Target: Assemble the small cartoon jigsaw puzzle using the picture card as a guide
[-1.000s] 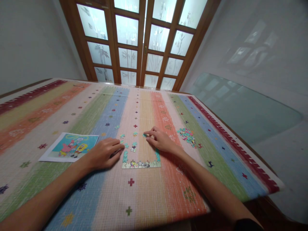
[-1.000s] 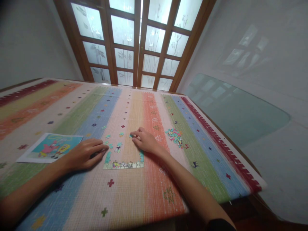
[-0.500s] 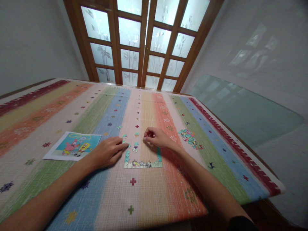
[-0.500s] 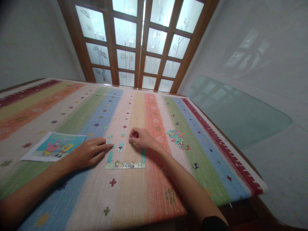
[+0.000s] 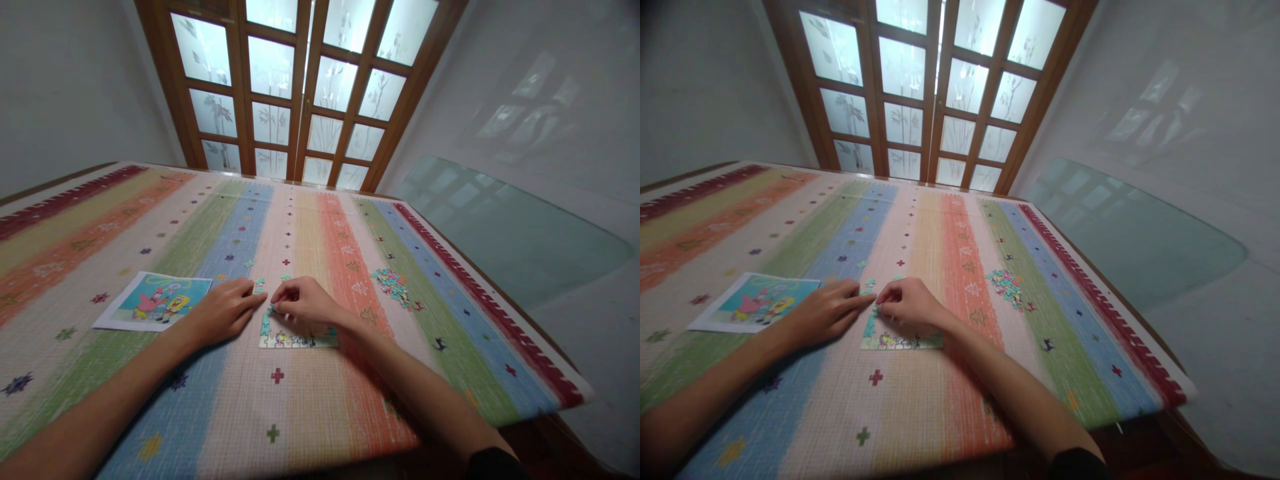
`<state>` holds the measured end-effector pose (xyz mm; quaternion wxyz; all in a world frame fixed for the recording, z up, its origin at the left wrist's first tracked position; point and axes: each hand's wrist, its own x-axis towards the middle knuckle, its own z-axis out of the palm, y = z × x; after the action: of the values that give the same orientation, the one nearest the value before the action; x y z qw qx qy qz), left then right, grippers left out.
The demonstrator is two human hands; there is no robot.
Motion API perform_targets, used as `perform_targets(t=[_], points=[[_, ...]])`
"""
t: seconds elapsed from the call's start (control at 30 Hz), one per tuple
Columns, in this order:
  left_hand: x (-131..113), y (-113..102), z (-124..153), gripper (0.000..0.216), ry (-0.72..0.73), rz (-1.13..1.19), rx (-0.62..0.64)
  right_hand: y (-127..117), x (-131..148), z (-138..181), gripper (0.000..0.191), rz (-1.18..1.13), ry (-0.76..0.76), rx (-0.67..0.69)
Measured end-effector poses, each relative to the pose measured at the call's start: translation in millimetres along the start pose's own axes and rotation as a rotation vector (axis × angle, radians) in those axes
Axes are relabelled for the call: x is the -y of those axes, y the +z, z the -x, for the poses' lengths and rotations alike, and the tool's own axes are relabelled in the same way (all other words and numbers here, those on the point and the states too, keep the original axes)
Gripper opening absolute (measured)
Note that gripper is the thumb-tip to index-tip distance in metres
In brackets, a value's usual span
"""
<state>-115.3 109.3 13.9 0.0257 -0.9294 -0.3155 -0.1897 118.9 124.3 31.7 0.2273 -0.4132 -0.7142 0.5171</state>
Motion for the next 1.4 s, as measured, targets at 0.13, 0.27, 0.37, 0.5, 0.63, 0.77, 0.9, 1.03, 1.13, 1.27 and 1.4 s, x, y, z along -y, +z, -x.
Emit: perform_targets(t=[0.13, 0.27, 0.37, 0.5, 0.63, 0.77, 0.9, 1.03, 1.13, 1.27, 1.4], points=[[8.3, 1.0, 2.7, 0.027, -0.056, -0.031, -0.046, 6.8, 4.1, -2.6, 0.01, 0.137, -0.077, -0.046], [12.9, 0.3, 3.8, 0.027, -0.07, -0.025, -0.088, 8.5, 6.0, -5.5, 0.01, 0.235, -0.106, -0.053], [11.1, -1.3, 3.1, 0.03, -0.06, -0.007, -0.121, 8.1, 3.6, -7.8, 0.01, 0.18, -0.088, -0.057], [1.4, -3.5, 1.2, 0.026, -0.058, 0.03, -0.164, 7.3, -0.3, -9.8, 0.005, -0.053, -0.041, -0.085], [-10.5, -5.6, -2.3, 0.023, -0.076, 0.067, -0.248, 7.6, 0.6, -9.0, 0.005, -0.243, 0.002, -0.11], [-16.0, -6.2, -4.6, 0.015, -0.058, 0.061, -0.291, 7.7, 2.3, -6.1, 0.008, -0.276, 0.03, -0.088], [-15.3, -4.9, -4.6, 0.014, -0.044, 0.099, -0.282, 3.6, -0.4, -1.9, 0.004, -0.06, -0.019, -0.111], [-12.4, -2.9, -4.0, 0.019, -0.094, 0.158, -0.231, -3.8, -6.6, 5.8, 0.007, 0.408, -0.177, -0.139], [-10.7, -0.6, -3.5, 0.023, -0.127, 0.182, -0.205, -8.1, -11.8, 11.0, 0.013, 0.591, -0.214, -0.122], [-11.1, 1.4, -3.5, 0.025, -0.14, 0.206, -0.184, -13.2, -16.9, 12.2, 0.012, 0.718, -0.202, -0.175], [-12.7, 2.8, -4.3, 0.026, -0.15, 0.223, -0.155, -21.6, -20.5, 8.7, 0.015, 0.797, -0.188, -0.231]])
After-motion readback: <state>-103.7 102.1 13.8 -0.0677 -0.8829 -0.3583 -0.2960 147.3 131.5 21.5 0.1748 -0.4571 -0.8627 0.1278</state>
